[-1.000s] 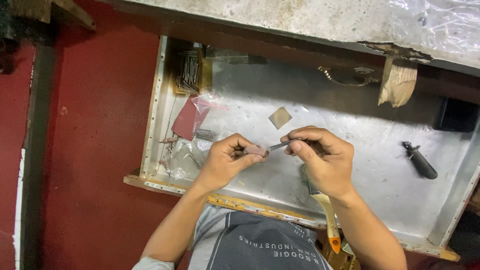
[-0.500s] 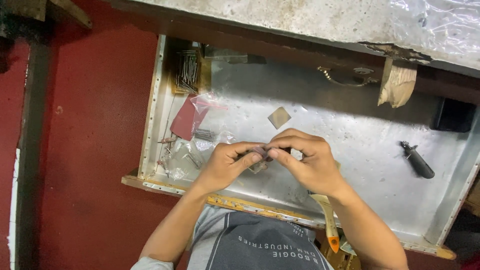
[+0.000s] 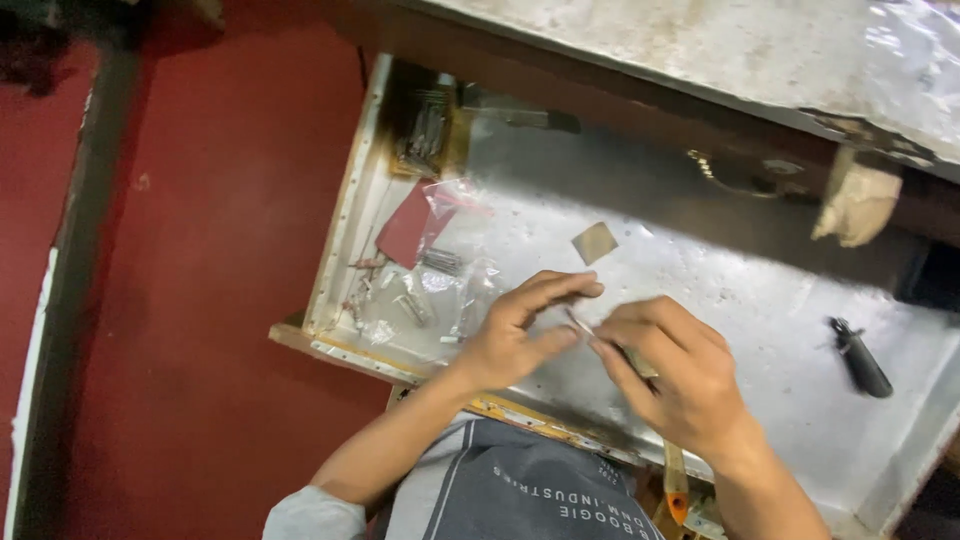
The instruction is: Cleaning a metal work tray with a brush and organizing small plastic bags of jewelry components.
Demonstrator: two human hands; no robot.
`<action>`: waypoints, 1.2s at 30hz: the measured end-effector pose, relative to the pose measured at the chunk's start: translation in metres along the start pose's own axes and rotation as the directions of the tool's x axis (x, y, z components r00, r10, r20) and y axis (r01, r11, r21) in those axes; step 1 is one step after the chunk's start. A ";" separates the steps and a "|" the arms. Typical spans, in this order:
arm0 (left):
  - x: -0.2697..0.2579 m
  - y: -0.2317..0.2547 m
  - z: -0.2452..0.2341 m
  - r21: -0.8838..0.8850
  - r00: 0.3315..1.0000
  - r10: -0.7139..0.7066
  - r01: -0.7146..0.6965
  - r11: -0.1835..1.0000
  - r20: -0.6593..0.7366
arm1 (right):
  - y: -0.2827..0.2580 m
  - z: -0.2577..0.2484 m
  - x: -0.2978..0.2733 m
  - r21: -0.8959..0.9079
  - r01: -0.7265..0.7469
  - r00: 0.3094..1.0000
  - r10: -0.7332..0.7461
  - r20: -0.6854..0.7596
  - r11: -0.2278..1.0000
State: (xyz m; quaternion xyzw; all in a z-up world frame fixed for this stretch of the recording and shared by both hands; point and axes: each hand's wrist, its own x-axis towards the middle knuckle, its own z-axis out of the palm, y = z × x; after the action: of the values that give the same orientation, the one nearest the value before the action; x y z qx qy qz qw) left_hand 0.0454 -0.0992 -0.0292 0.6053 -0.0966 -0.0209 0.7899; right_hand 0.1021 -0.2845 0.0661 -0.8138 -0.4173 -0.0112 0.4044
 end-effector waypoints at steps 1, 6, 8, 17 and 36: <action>-0.001 -0.001 -0.001 0.006 1.000 0.001 -0.001 1.000 -0.018 | 0.002 0.001 -0.001 0.012 0.011 1.000 -0.012 0.009 1.000; -0.009 -0.017 -0.004 0.403 0.970 0.244 -0.228 0.886 0.013 | 0.012 0.001 -0.017 0.050 -0.044 0.999 0.044 0.007 0.998; -0.017 -0.022 -0.001 0.374 0.971 0.235 -0.234 0.897 0.043 | 0.015 0.005 -0.023 0.063 -0.057 0.997 0.054 0.050 0.996; -0.051 0.004 -0.004 0.441 0.990 0.122 -0.138 0.887 0.065 | 0.026 0.029 -0.059 0.180 -0.055 0.987 0.026 0.160 0.982; -0.080 0.081 -0.102 0.848 0.863 -0.150 0.503 0.166 -0.482 | 0.044 0.089 0.027 -0.297 -0.136 0.989 0.147 0.013 0.945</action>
State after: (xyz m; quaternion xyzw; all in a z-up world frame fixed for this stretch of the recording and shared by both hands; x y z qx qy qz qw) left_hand -0.0221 0.0315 0.0128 0.9580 0.1610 -0.0412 0.2337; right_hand 0.1219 -0.2210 -0.0132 -0.8929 -0.3584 -0.0304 0.2708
